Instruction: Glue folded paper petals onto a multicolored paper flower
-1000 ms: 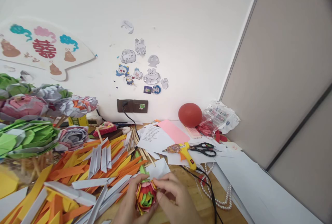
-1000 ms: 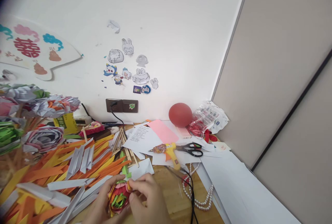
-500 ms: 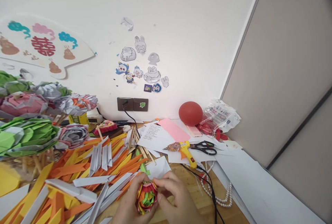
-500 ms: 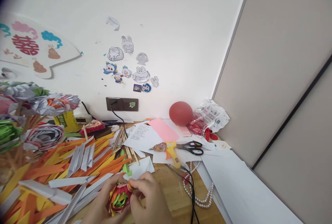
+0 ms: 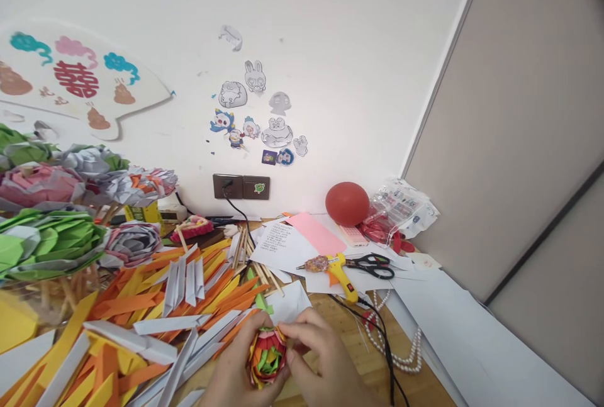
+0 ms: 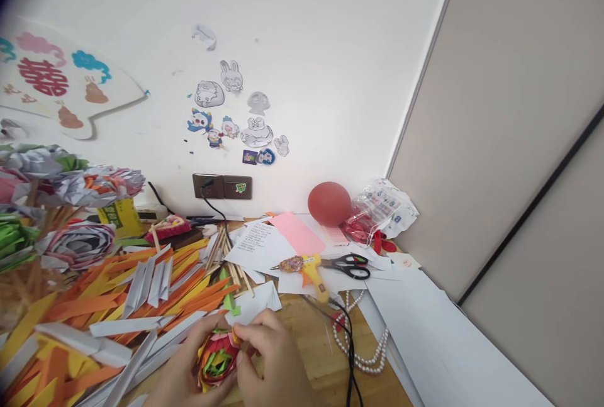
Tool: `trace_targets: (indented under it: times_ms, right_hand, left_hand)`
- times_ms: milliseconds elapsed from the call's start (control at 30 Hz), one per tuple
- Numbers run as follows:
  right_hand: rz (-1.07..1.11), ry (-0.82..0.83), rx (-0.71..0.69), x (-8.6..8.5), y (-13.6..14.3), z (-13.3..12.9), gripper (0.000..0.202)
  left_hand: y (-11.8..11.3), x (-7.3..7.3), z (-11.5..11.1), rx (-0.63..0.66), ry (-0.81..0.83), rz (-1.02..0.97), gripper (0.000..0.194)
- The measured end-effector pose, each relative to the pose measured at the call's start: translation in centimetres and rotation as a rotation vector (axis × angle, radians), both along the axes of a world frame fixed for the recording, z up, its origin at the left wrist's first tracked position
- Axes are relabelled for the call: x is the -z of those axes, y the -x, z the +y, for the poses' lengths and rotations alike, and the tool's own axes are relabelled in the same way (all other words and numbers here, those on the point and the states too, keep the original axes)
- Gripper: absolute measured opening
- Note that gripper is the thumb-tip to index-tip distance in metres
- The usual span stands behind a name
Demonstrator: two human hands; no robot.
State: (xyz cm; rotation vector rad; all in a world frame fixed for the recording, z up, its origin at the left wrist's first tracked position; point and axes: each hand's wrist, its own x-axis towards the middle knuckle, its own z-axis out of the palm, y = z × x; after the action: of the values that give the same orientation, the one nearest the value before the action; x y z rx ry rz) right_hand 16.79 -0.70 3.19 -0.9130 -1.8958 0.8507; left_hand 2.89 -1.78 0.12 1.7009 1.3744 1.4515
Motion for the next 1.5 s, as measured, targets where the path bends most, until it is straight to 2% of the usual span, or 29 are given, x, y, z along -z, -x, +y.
trace_targets:
  times_ms: [200,400,500,633,800,900,967,1133,1233,1300,1500]
  right_hand:
    - [-0.012,-0.038,0.007,0.4,0.1,-0.2,0.039]
    - [0.022,-0.043,-0.019,0.8,0.0,-0.3,0.045]
    - [0.016,0.041,-0.016,0.5,-0.3,0.2,0.044]
    - [0.016,0.185,0.110,0.3,-0.4,0.9,0.043]
    - [0.017,0.184,0.089,0.7,-0.3,1.2,0.034]
    - [0.050,0.167,0.055,0.9,-0.3,1.3,0.034]
    - [0.105,0.200,0.081,1.1,-0.4,1.5,0.030]
    - [0.233,0.422,0.090,1.4,-0.4,2.0,0.024]
    - [0.302,0.486,0.047,1.4,-0.4,2.2,0.026]
    - [0.354,0.534,0.069,1.4,-0.4,2.3,0.029]
    - [0.417,0.521,0.135,1.1,-0.5,2.4,0.030]
  left_hand:
    - [0.1,0.5,0.1,-0.004,-0.055,0.016,0.027]
    - [0.2,0.6,0.1,0.014,-0.035,0.003,0.025]
    - [0.1,0.4,0.1,-0.003,-0.002,-0.029,0.029]
    - [0.2,0.4,0.3,-0.003,0.086,-0.108,0.043]
    - [0.3,0.9,0.7,0.039,0.163,-0.225,0.054]
    - [0.1,1.1,0.8,0.102,0.189,-0.352,0.067]
    - [-0.1,1.2,0.8,0.149,0.222,-0.435,0.072]
    - [-0.2,0.9,0.8,0.151,0.235,-0.539,0.063]
    - [-0.3,1.1,0.9,0.170,0.240,-0.587,0.068]
    - [-0.5,1.5,0.9,0.217,0.250,-0.610,0.073]
    - [-0.2,2.3,1.0,0.259,0.266,-0.561,0.068]
